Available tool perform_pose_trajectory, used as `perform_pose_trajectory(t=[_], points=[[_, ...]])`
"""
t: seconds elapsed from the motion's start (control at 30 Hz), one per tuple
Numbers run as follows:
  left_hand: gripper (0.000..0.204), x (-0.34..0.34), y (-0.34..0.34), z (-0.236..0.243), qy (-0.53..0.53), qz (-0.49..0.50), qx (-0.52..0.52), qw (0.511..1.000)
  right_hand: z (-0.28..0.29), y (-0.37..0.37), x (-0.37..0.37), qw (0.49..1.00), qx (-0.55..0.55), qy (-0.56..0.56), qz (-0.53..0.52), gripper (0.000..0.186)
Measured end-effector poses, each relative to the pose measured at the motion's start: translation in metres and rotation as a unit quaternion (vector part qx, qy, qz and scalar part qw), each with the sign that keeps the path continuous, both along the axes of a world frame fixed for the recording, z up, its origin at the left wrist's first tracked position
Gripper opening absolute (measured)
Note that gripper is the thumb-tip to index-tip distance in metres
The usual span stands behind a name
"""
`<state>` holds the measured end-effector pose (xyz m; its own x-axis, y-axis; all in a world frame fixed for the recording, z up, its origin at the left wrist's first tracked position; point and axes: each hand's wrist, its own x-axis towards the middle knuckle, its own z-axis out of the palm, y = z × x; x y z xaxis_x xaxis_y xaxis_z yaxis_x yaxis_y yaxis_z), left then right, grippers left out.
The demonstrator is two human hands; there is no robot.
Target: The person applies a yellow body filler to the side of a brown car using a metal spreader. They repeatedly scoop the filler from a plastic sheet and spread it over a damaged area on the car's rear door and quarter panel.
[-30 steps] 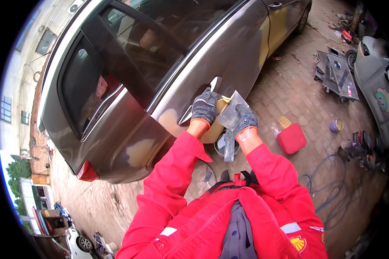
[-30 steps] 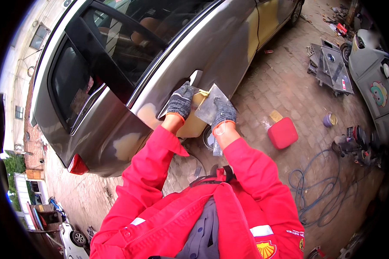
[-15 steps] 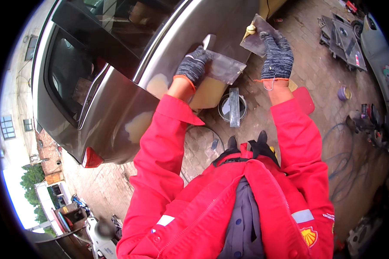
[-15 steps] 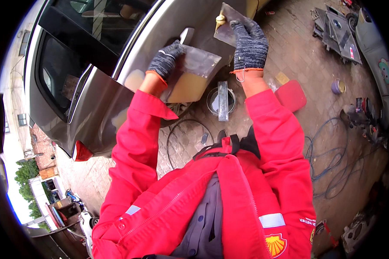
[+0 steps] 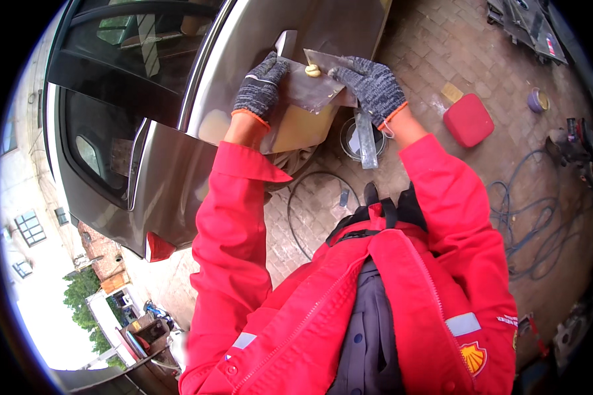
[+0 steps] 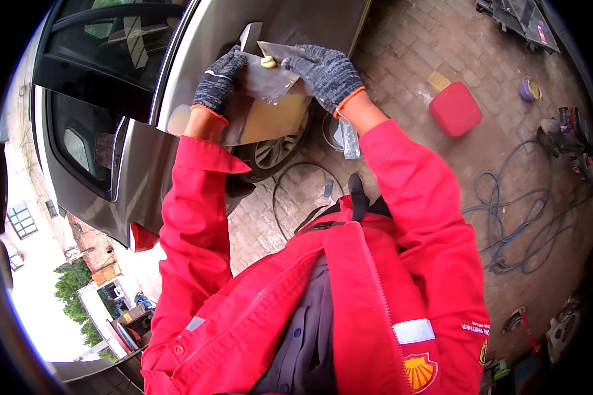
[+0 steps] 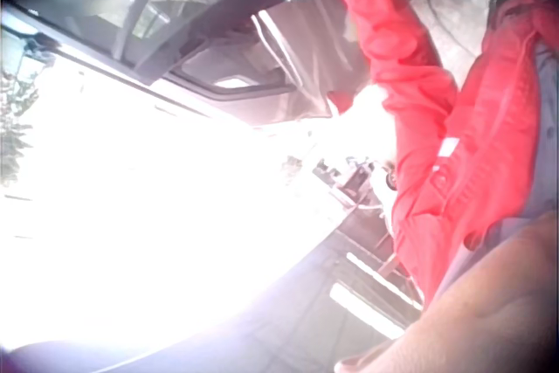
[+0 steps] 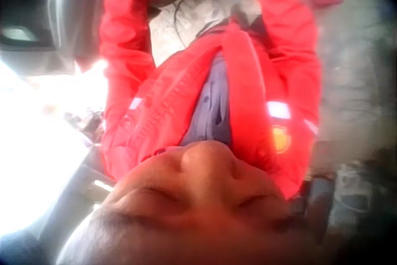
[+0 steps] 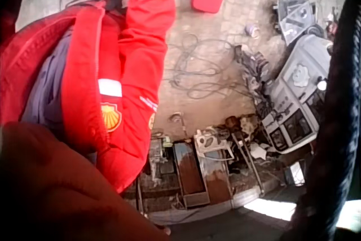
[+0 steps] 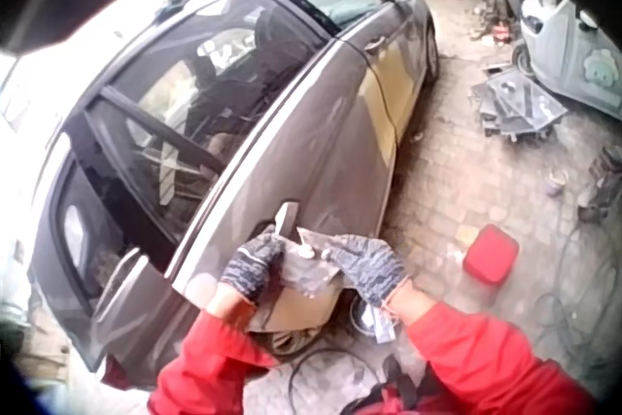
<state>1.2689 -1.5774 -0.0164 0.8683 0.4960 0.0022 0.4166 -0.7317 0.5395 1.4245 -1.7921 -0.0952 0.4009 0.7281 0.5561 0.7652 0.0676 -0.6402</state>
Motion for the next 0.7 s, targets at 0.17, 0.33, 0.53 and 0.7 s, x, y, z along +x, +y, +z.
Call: perform_pose_trajectory(t=[0.17,0.33,0.53,0.7], points=[[0.038,0.016,-0.014,0.006,-0.040,0.084,-0.147,0.985,-0.059,-0.032,0.021,0.988,-0.020,-0.142,0.050,0.027],[0.049,0.017,-0.021,0.005,-0.048,0.089,-0.073,0.992,0.023,-0.045,-0.036,0.939,0.161,0.277,-0.124,0.022],[0.031,0.024,-0.033,-0.002,-0.061,0.071,0.020,0.995,0.035,-0.013,-0.045,0.982,0.081,-0.042,-0.166,0.022],[0.038,0.019,-0.021,-0.004,-0.029,0.008,0.100,0.994,0.034,-0.005,-0.062,0.985,0.037,-0.099,-0.136,0.028]])
